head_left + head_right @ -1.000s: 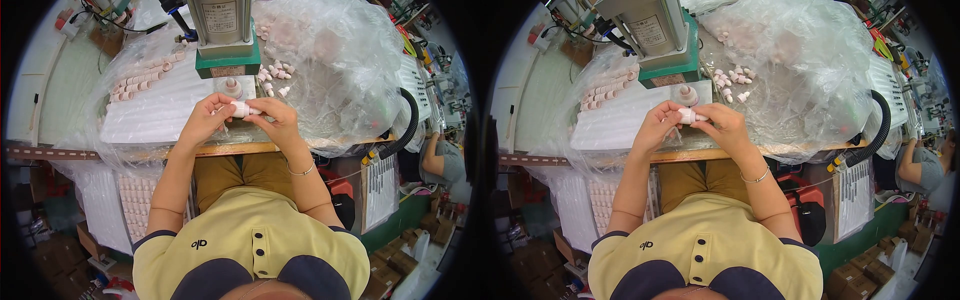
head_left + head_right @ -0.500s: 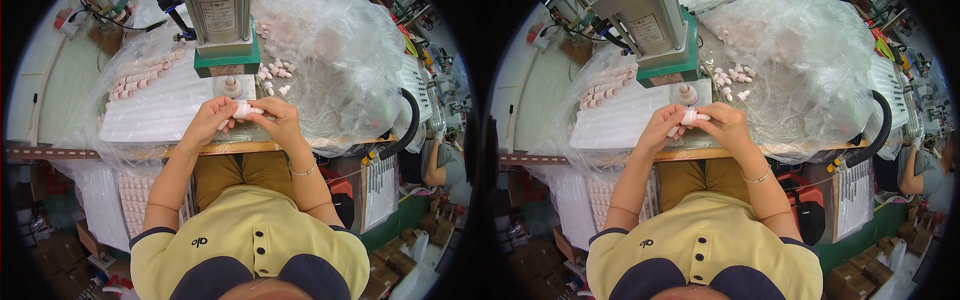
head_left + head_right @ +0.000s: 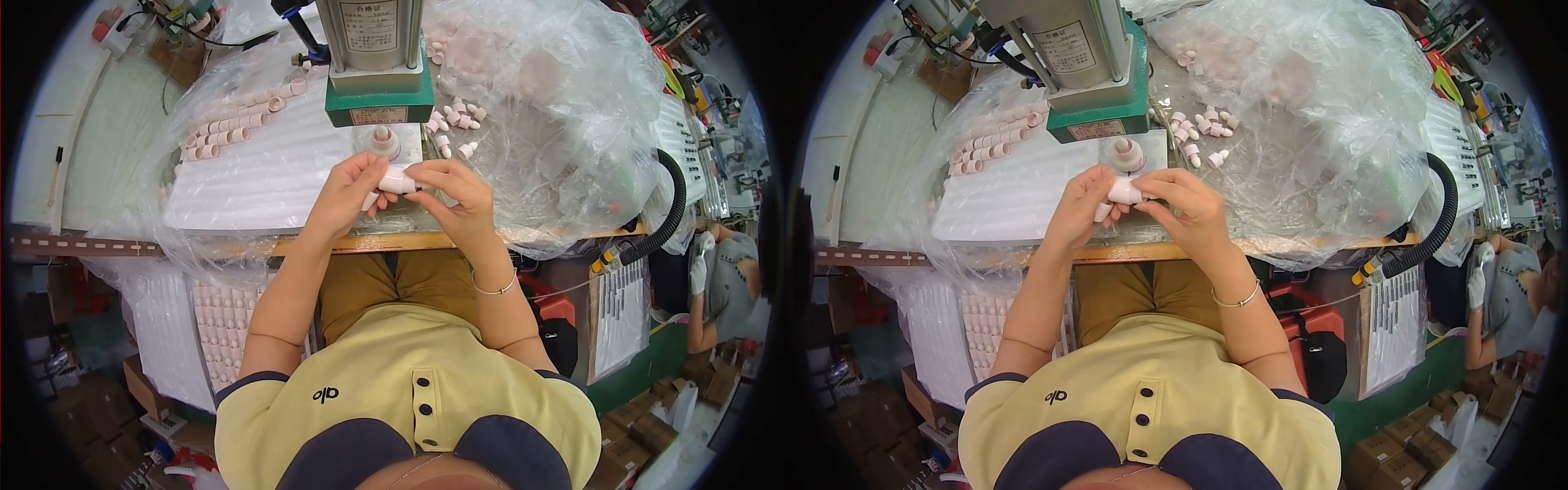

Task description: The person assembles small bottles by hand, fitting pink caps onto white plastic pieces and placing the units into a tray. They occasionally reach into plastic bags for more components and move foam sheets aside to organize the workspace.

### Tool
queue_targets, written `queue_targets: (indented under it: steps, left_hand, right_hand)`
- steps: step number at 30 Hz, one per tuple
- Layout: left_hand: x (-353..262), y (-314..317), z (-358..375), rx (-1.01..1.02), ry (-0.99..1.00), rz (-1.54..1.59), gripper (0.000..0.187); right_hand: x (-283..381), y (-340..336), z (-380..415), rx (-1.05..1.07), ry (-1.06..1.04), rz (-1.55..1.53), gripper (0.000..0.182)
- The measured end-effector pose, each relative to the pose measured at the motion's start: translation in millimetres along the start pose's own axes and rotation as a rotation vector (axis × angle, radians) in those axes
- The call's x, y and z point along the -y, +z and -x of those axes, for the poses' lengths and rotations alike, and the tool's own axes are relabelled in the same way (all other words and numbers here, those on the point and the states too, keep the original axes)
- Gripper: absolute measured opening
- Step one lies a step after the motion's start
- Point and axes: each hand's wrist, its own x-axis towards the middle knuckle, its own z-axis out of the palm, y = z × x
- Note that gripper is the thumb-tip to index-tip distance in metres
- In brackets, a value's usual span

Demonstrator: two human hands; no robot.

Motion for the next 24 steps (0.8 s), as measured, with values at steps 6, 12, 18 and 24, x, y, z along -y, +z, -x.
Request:
queue_targets:
  steps: [6, 12, 18, 24]
  left_hand:
    - [4, 1, -2, 0.094, -0.027, -0.078, 0.022]
    - [-4, 6, 6, 0.146, 0.171, -0.231, 0.025]
    - [-2, 6, 8, 0.059, 0.1, -0.298, 0.023]
    - [-5, 2, -15, -0.33, 0.428, -0.796, 0.031]
  right_hand:
    - [-7, -5, 7, -0.061, -0.019, 0.099, 0.031]
    - [-7, -8, 13, -0.041, 0.092, 0.079, 0.022]
    - [-11, 2, 21, -0.023, 0.259, -0.01, 0.02]
    - [-17, 3, 4, -0.149, 0.566, -0.368, 0.021]
